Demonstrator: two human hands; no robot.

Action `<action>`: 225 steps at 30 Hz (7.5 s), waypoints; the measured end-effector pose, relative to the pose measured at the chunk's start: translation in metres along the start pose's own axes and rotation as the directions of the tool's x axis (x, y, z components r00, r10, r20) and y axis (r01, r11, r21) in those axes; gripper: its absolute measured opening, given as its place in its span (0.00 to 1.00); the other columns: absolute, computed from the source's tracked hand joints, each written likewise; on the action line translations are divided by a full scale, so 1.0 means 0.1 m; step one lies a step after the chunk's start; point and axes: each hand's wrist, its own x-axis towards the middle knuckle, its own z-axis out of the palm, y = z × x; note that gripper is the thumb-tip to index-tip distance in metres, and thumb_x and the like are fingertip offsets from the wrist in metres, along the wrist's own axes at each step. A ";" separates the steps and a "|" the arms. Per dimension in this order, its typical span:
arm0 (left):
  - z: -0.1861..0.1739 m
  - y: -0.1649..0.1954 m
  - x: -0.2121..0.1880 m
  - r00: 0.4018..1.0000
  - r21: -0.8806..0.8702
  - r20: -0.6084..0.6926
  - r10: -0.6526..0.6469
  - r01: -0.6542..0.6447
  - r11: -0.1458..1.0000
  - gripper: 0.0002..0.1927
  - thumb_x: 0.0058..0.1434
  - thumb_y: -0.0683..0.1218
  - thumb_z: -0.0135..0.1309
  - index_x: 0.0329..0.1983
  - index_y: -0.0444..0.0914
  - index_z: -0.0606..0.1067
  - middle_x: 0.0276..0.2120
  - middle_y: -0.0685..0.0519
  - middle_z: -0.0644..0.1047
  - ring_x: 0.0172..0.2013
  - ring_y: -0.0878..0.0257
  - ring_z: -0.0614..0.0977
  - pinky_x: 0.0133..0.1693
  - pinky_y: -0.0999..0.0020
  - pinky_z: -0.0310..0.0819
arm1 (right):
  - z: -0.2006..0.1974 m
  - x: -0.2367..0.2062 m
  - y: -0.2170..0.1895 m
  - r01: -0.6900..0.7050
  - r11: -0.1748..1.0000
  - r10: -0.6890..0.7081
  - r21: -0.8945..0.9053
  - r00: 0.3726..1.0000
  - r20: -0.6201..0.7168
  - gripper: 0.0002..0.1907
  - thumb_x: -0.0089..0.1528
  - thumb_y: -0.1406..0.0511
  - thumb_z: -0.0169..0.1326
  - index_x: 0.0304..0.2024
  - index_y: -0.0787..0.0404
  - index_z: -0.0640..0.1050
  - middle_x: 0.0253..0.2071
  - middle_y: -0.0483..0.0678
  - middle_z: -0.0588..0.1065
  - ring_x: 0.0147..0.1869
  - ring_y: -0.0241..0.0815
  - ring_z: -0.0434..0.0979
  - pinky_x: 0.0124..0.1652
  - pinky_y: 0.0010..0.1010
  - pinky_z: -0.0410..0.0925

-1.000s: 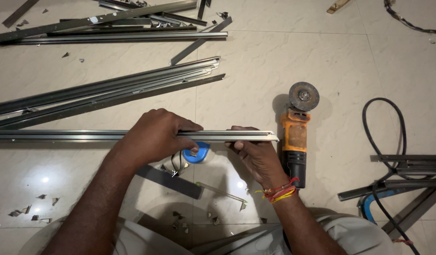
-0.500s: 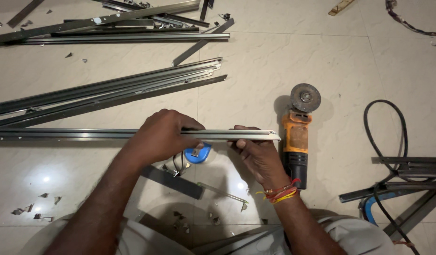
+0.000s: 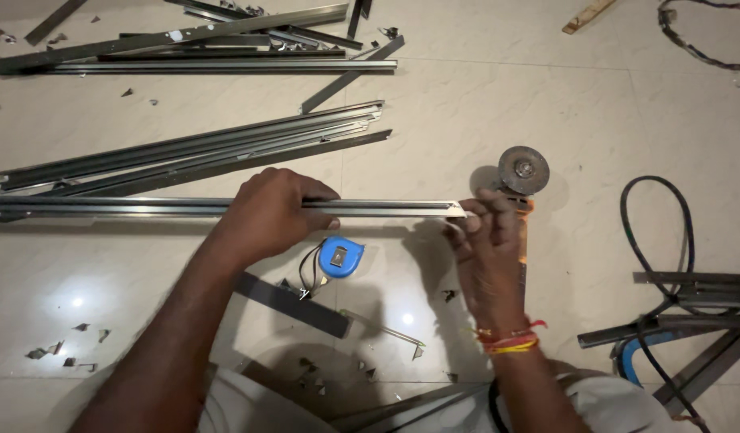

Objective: The person uses an angle grinder to cut several metal rods to length. They measure and mark the rods with a tape measure and marker, then cut them one by one, stacking the finished pieces.

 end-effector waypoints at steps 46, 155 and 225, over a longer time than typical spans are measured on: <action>0.65 -0.21 0.13 0.931 -0.053 -0.085 0.354 -0.359 0.932 0.11 0.54 0.47 0.62 0.40 0.43 0.84 0.33 0.46 0.83 0.37 0.46 0.84 0.40 0.52 0.76 | 0.61 -0.13 0.69 -0.406 0.903 0.418 0.142 0.906 -0.067 0.08 0.65 0.64 0.57 0.39 0.63 0.77 0.25 0.40 0.68 0.27 0.29 0.64 0.28 0.23 0.61; 0.32 -2.02 -0.02 0.728 0.260 -0.172 0.664 -0.616 0.743 0.08 0.60 0.48 0.54 0.36 0.40 0.78 0.32 0.46 0.82 0.32 0.50 0.85 0.34 0.54 0.79 | 2.56 -0.52 0.30 -0.109 0.388 0.506 -0.915 0.855 0.113 0.09 0.61 0.63 0.60 0.33 0.62 0.75 0.30 0.49 0.74 0.36 0.41 0.76 0.35 0.35 0.72; 0.60 -2.25 0.11 0.755 0.108 -0.194 0.627 -0.618 0.778 0.12 0.63 0.47 0.50 0.46 0.41 0.80 0.44 0.48 0.83 0.47 0.52 0.83 0.53 0.55 0.73 | 3.50 0.06 1.60 0.380 0.397 0.472 -0.835 0.696 0.541 0.10 0.59 0.65 0.61 0.40 0.64 0.82 0.30 0.46 0.80 0.33 0.31 0.77 0.37 0.27 0.73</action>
